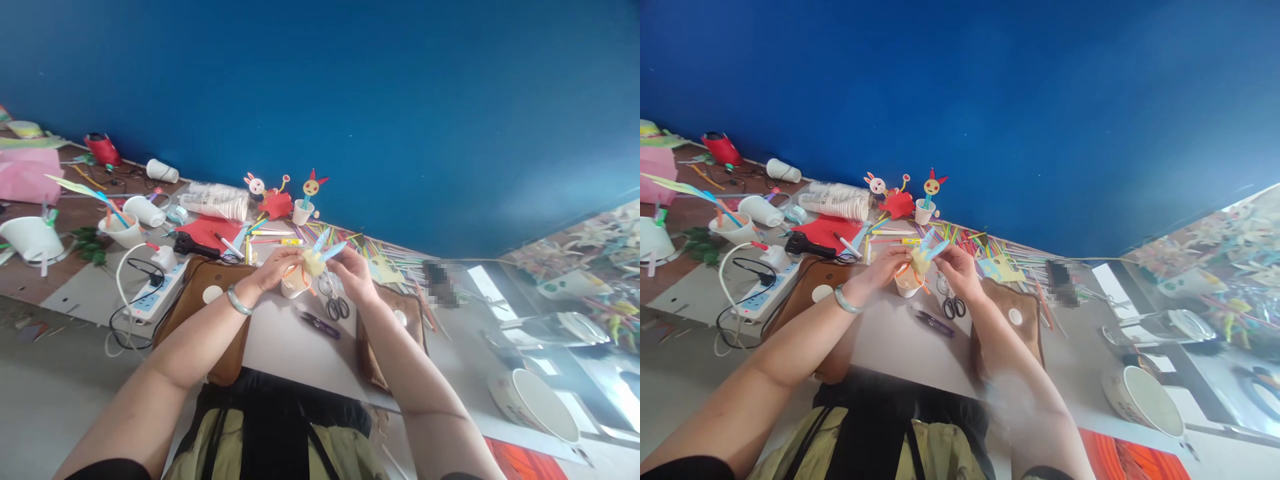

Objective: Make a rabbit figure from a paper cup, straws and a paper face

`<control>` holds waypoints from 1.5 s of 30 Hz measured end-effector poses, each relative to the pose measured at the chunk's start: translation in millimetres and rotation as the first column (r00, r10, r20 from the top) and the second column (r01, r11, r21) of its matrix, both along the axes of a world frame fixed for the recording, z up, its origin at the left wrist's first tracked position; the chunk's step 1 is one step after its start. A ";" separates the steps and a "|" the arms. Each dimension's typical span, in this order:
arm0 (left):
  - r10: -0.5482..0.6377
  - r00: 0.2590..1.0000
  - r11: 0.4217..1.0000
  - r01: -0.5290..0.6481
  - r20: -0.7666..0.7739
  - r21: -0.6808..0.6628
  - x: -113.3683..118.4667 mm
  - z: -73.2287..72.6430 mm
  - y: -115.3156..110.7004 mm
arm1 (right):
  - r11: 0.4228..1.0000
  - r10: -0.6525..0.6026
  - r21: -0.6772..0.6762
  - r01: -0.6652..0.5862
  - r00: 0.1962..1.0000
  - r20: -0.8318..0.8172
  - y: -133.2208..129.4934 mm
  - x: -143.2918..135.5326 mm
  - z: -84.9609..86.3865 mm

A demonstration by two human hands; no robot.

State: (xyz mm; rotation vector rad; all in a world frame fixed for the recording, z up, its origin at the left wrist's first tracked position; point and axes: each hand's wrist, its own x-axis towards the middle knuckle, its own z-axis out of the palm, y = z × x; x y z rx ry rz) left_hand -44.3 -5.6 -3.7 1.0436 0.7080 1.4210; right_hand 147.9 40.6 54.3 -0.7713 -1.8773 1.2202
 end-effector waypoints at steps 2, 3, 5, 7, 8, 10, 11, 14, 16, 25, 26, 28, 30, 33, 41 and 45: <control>-0.031 0.999 1.000 0.031 -0.017 0.006 -0.9 -0.9 0.1 | 0.991 0.066 0.112 -0.070 0.997 0.045 2.1 -0.3 4.5; -0.043 0.999 0.999 0.043 -0.021 0.011 -1.4 -1.7 0.2 | 0.978 0.093 0.179 -0.106 0.993 0.075 3.1 -0.8 7.2; -0.060 0.998 0.998 0.060 -0.023 0.020 -2.4 -2.9 0.0 | 0.942 0.147 0.284 -0.182 0.979 0.140 4.8 -2.7 12.0; -0.077 0.996 0.997 0.078 -0.040 0.011 -3.5 -2.5 -1.5 | 0.918 0.208 0.304 -0.254 0.962 0.174 6.4 -5.1 14.6; -0.085 0.995 0.996 0.085 -0.054 0.004 -4.0 -1.4 -2.9 | 0.914 0.236 0.296 -0.279 0.957 0.171 7.4 -6.4 14.9; -0.093 0.993 0.996 0.094 -0.075 -0.002 -5.0 2.4 -6.4 | 0.912 0.283 0.266 -0.311 0.949 0.140 10.0 -8.3 14.4; -0.096 0.992 0.995 0.096 -0.084 0.003 -5.4 4.7 -8.3 | 0.911 0.303 0.254 -0.325 0.945 0.120 11.3 -8.7 14.1; -0.113 0.989 0.993 0.117 -0.099 0.035 -5.6 9.3 -11.0 | 0.904 0.352 0.233 -0.359 0.933 0.074 14.3 -7.7 16.0; -0.099 0.992 0.994 0.102 -0.083 0.041 -5.0 8.4 -9.3 | 0.910 0.350 0.218 -0.354 0.935 0.056 15.3 -5.5 19.0; -0.016 0.991 0.990 0.034 -0.130 0.136 2.2 1.9 -4.1 | 0.995 0.064 0.078 -0.058 0.995 -0.071 15.1 -0.1 28.4; 0.015 0.988 0.989 0.008 -0.151 0.150 4.4 3.4 -5.6 | 0.998 0.020 0.054 -0.016 0.998 -0.067 13.9 -1.0 29.4; 0.048 0.988 0.989 -0.025 -0.150 0.148 9.5 5.7 -8.5 | 0.999 -0.042 -0.006 0.042 0.998 -0.045 11.7 -3.2 31.1; 0.038 0.993 0.995 -0.027 -0.109 0.100 14.9 6.3 -10.5 | 0.997 -0.065 -0.039 0.065 0.998 -0.012 10.9 -5.3 32.7; 0.029 0.998 0.999 -0.027 -0.058 0.030 20.9 5.0 -11.5 | 0.996 -0.077 -0.043 0.079 0.996 0.041 11.9 -7.0 35.8; 0.040 0.998 0.999 -0.039 -0.042 0.009 22.4 9.2 -13.3 | 0.995 -0.098 -0.018 0.101 0.990 0.103 12.1 -9.1 46.4; 0.045 0.995 0.999 -0.046 -0.084 -0.014 21.3 11.9 -15.7 | 0.997 -0.080 0.011 0.079 0.994 0.079 15.2 -9.2 44.5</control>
